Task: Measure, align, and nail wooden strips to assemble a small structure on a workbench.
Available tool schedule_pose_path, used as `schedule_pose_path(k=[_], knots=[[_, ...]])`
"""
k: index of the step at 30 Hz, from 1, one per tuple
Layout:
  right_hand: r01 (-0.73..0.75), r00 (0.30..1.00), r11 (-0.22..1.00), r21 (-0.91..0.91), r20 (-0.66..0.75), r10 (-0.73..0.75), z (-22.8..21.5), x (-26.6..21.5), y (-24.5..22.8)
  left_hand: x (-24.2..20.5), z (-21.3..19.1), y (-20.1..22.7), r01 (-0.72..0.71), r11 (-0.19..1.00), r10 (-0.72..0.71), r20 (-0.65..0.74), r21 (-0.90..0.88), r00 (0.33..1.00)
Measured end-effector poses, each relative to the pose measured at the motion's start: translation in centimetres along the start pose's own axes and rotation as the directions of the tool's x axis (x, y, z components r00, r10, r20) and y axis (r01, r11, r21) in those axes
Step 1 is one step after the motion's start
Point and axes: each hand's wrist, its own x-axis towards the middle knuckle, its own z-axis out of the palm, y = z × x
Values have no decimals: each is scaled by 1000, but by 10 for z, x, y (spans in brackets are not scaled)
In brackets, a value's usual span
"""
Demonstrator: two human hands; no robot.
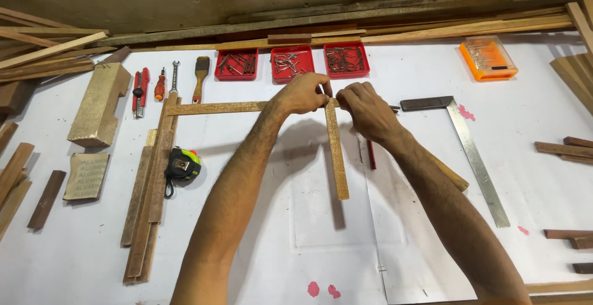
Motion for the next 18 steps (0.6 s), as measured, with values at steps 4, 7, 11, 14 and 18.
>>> schedule_pose_path(k=[4, 7, 11, 14, 18], knots=[[64, 996, 997, 38, -65, -61, -13, 10, -37, -39, -13, -7, -90, 996, 88, -97, -12, 991], [77, 994, 991, 108, -83, -68, -11, 21, -67, -77, -25, -18, -87, 996, 87, -180, 11, 980], [149, 982, 968, 202, -146, -120, -1, 41, -101, -129, -46, -43, -51, 997, 30, -310, -57, 950], [193, 975, 954, 228, -156, -160, 7, 61, -138, -177, -66, -72, -13, 993, -34, -401, -113, 916], [203, 977, 918, 340, -127, -169, 30, 92, -184, -246, -93, -116, 52, 986, -132, -547, -160, 827]])
